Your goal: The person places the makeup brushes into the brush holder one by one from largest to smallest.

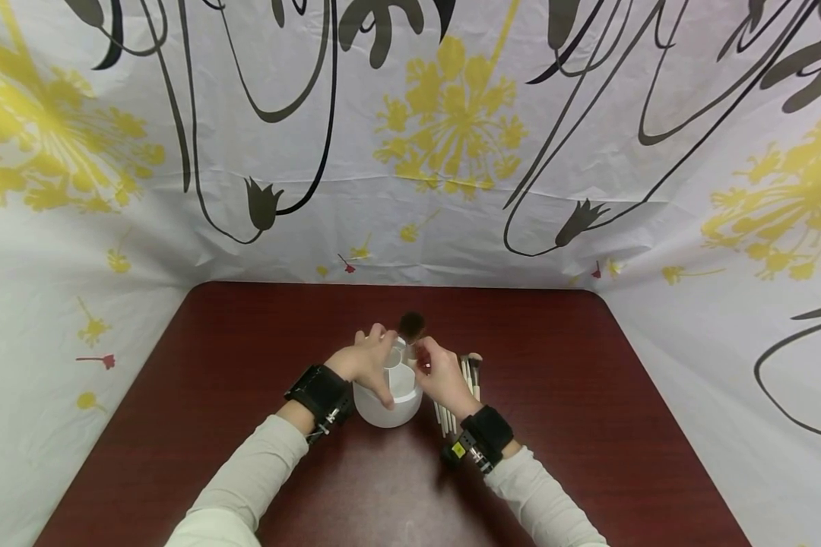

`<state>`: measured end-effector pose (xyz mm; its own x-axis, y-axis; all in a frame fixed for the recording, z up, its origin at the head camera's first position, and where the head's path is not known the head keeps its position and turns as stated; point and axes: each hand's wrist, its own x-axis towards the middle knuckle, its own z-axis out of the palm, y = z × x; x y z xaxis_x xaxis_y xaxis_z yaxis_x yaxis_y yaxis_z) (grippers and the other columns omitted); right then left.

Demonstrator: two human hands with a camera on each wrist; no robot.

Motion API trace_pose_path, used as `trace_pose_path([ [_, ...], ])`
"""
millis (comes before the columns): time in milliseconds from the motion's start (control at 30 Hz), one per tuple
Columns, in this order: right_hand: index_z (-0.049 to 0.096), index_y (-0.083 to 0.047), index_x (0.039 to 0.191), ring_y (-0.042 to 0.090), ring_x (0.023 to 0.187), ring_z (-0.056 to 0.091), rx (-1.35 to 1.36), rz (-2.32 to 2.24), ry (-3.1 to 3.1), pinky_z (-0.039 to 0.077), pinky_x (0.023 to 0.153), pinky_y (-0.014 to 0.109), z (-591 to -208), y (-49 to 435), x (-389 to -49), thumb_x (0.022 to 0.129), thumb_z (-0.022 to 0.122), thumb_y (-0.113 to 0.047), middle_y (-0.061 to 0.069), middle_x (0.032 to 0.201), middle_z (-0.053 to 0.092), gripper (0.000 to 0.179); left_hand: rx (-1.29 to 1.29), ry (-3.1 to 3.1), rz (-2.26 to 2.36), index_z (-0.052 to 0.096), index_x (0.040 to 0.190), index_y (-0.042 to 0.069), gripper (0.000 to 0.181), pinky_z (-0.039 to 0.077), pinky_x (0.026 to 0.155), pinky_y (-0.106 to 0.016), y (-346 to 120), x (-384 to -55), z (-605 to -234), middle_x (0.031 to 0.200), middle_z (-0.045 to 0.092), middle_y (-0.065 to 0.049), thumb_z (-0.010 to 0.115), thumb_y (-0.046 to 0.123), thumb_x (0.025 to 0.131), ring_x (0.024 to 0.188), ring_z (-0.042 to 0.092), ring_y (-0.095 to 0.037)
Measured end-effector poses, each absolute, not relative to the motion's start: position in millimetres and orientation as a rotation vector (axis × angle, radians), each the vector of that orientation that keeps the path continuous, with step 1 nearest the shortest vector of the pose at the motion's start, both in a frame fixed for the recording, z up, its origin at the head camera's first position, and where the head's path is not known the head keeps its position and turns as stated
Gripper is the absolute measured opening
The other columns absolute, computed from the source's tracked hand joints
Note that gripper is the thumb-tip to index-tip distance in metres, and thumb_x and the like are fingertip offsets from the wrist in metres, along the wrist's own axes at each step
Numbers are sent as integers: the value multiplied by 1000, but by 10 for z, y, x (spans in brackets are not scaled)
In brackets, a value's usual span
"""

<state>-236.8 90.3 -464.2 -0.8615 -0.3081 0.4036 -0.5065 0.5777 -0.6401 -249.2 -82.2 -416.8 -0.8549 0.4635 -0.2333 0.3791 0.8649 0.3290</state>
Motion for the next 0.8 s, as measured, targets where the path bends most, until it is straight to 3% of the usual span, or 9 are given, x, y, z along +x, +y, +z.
trace_pose_path([
  [167,55,3,96,19,73,62,676,1212,-2560,52,64,27,-4647,917,-2369,70,66,11,10,81,63,29,642,2753,383,34,135,13,112,44,72,-40,-806,-2498,-4184,124,31,-17,87,44,42,102,37,-36],
  [533,57,1,94,19,75,62,682,1255,-2545,52,65,27,-4624,928,-2323,71,64,10,10,83,62,26,665,2743,427,31,135,15,112,45,72,-45,-822,-2495,-4179,130,31,-16,87,43,43,105,36,-40],
  [800,57,2,98,24,78,61,689,1230,-2543,52,65,31,-4641,1006,-2301,70,68,8,13,89,60,31,749,2685,536,28,135,18,112,35,89,-51,-873,-2504,-4178,138,32,-14,88,41,44,114,32,-41],
])
